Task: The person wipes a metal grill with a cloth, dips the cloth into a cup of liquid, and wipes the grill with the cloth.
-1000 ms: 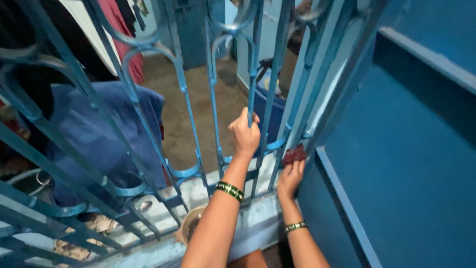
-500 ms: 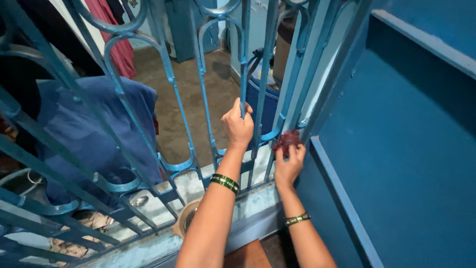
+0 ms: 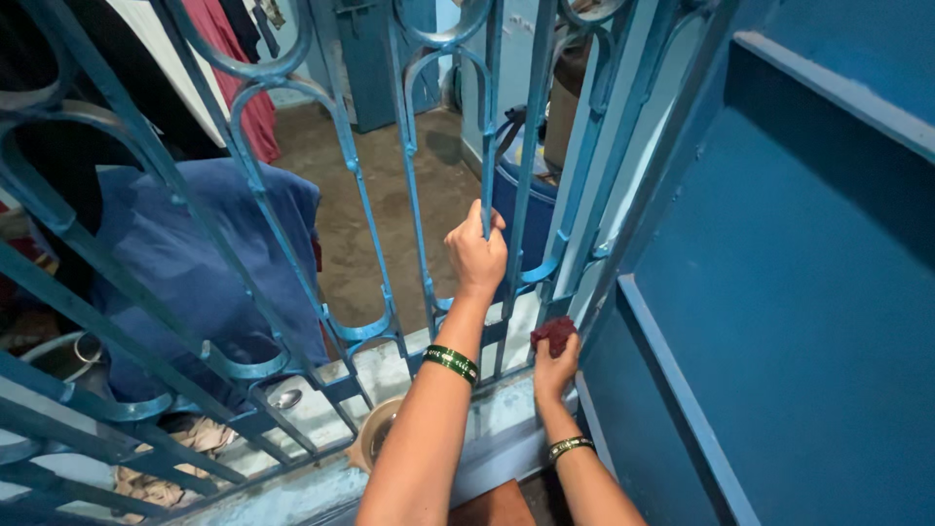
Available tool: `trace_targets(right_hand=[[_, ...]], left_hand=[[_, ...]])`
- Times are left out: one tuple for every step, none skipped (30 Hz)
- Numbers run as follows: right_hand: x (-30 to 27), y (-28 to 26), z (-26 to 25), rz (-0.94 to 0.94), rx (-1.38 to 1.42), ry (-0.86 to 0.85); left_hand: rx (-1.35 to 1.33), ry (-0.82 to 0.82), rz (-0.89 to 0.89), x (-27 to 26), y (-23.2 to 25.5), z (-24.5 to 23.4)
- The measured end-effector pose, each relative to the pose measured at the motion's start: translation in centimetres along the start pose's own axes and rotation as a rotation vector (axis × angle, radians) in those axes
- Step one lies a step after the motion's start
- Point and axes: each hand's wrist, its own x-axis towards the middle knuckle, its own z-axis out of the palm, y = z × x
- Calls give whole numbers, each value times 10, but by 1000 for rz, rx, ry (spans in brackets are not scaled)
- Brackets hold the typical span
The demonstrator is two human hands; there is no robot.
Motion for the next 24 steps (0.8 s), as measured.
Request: trace_targets(right_hand=[[5,8,7,-2,1,-2],[11,13,17,147,232,7],[12,20,18,298,457,19],[16,24,18,300,452,22],[30,26,24,561,611,52],[39,26,28,823,769,79],[37,25,28,826,766,79],[35,22,30,701,856,146],[33,18,33,573,946,209],[22,13,32,576,945,209],[10,5,32,407,869,127],[1,-1,32,239,789,49],[-1,-3,27,238,790,46],[-2,-2,22,74,488,37],[-2,-2,18,-92,185,28],[-2,0,16,-98,186,26],[-7,2,12,-145,39,-12],[-11,5,8,-191,-109,-50],[-15,7,3,-189,-111,-51],[-20,10,-4,-99,-161,-179],[-24,13,-10,-9,-210,-307],[-29,16,-16,-8,-212,-308],[-34,19,-22,-53,-210,-346],[-37,21,-24,-98,-209,-384]], left_hand=[[1,2,1,1,-1,0],[4,2,4,3,-1,-1],[2,-4,3,1,-1,0],[-1,-7,-1,-1,-1,0],[5,-7,-5,0,-1,-1],[11,-7,-9,1,-1,0],[13,-8,-12,0,-1,-1],[11,-9,-3,1,-2,-1],[9,-11,9,2,-3,-1],[12,-12,7,-1,-2,-1],[4,-3,8,0,-1,-1],[-4,5,8,2,-1,-1],[-2,8,8,1,-1,-2],[-9,3,-1,0,-1,-2],[-19,2,-9,1,-1,-1],[-20,7,-7,4,-1,0],[-17,10,-1,3,-1,0],[-14,12,6,3,-1,0],[-14,11,4,2,-1,0],[-16,5,-2,2,-1,-1],[-17,0,-7,2,-1,-1],[-17,-1,-9,1,-1,-1],[-8,-6,-15,2,-1,-1],[1,-11,-21,1,-1,-1]])
